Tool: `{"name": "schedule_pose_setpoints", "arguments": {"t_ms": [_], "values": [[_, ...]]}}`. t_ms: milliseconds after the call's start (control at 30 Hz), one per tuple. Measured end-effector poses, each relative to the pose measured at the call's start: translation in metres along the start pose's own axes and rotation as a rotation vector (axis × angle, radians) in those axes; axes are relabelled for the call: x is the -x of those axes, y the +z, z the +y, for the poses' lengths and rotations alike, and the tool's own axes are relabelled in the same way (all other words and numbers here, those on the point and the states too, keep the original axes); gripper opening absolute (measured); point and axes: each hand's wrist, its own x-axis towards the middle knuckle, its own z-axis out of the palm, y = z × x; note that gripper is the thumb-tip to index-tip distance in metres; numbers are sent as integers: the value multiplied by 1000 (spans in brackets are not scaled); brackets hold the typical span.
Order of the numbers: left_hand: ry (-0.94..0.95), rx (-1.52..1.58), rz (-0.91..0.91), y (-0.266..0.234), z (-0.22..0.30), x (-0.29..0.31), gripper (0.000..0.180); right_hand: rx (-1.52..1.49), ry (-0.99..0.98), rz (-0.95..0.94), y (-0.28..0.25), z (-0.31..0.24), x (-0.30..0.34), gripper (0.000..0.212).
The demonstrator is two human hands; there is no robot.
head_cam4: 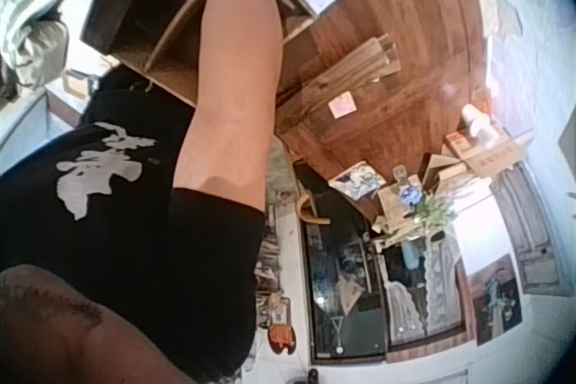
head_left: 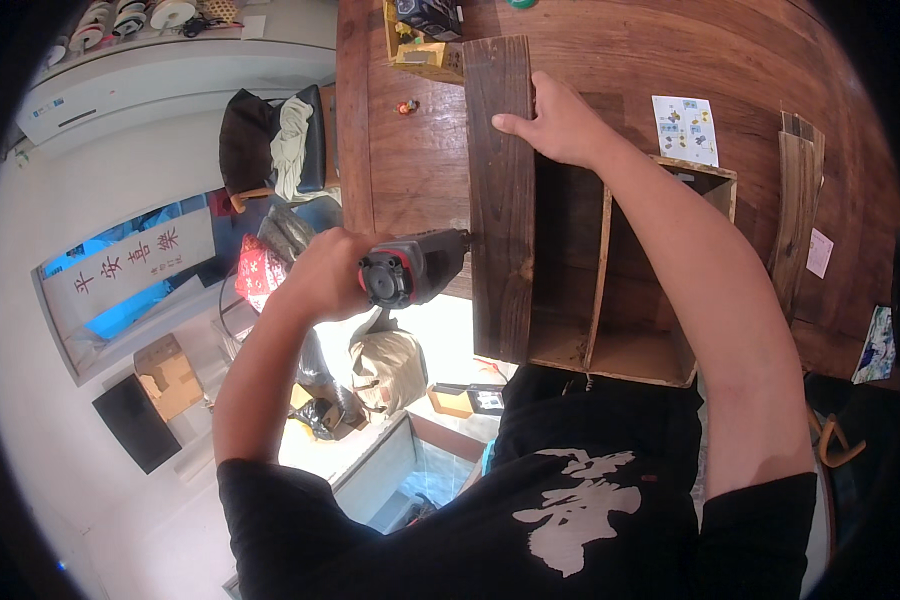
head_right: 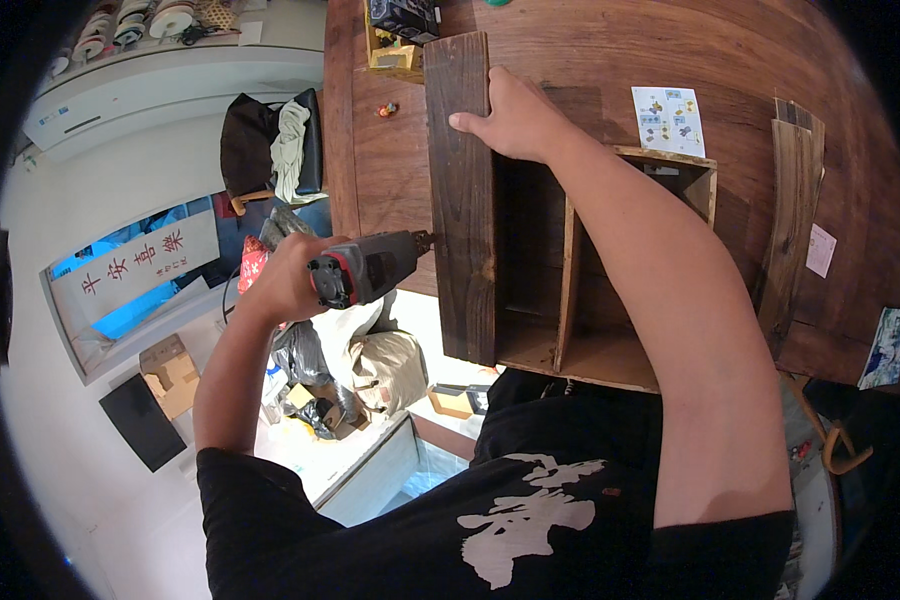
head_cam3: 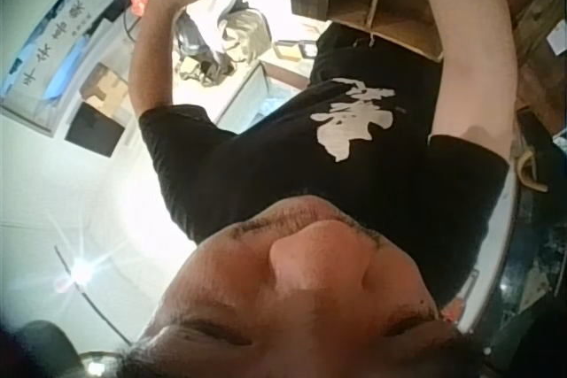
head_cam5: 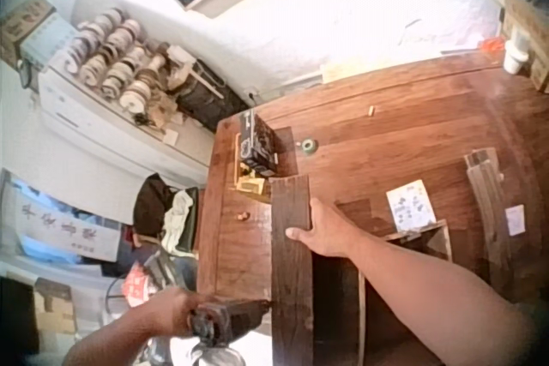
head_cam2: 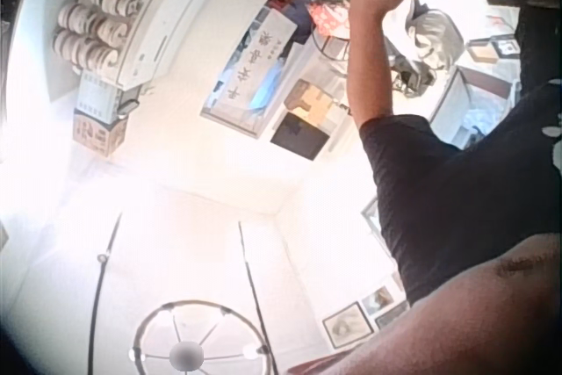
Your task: The person assembles a small wooden shelf by fitting wooden boards together to form compartments and using a pneumatic nail gun to secure them.
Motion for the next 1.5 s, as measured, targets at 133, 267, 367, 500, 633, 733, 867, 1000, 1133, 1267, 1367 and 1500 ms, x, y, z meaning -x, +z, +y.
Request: {"name": "schedule_pose_setpoints", "arguments": {"t_ms": [133, 267, 367, 500, 633, 733, 867, 1000, 1133, 1267, 1367, 1500], "values": [[-15, 1, -11, -1, 5, -4, 38, 31, 5, 2, -2, -6, 2, 55], [-39, 3, -43, 1, 2, -6, 35, 45, 36, -19, -4, -9, 2, 55], [-10, -14, -34, 0, 0, -6, 32, 30, 7, -2, -2, -4, 1, 56], [-8, -28, -21, 0, -1, -7, 31, 43, 29, -6, -3, -7, 2, 56], [17, -40, 0, -5, 5, -8, 30, -8, 3, 2, -3, -6, 2, 57], [14, -44, 2, -4, 3, -8, 32, 0, 0, 9, -2, -5, 2, 57], [-17, -48, -41, -4, 3, -9, 36, 31, 15, 8, -4, -10, 4, 56], [16, -24, 6, 0, 0, -7, 38, 22, 10, 3, -5, -9, 5, 56], [70, 37, 47, 4, -6, -5, 38, 10, -6, 3, -5, -7, 5, 57], [28, 4, 34, 3, -26, -6, 38, 16, 23, 6, -2, -8, 4, 56], [50, -38, 122, -7, -16, -16, 37, 6, 13, 2, -4, -6, 3, 56], [25, 40, 120, -15, -13, -27, 31, 31, 42, -58, -12, -16, 5, 61]]}}
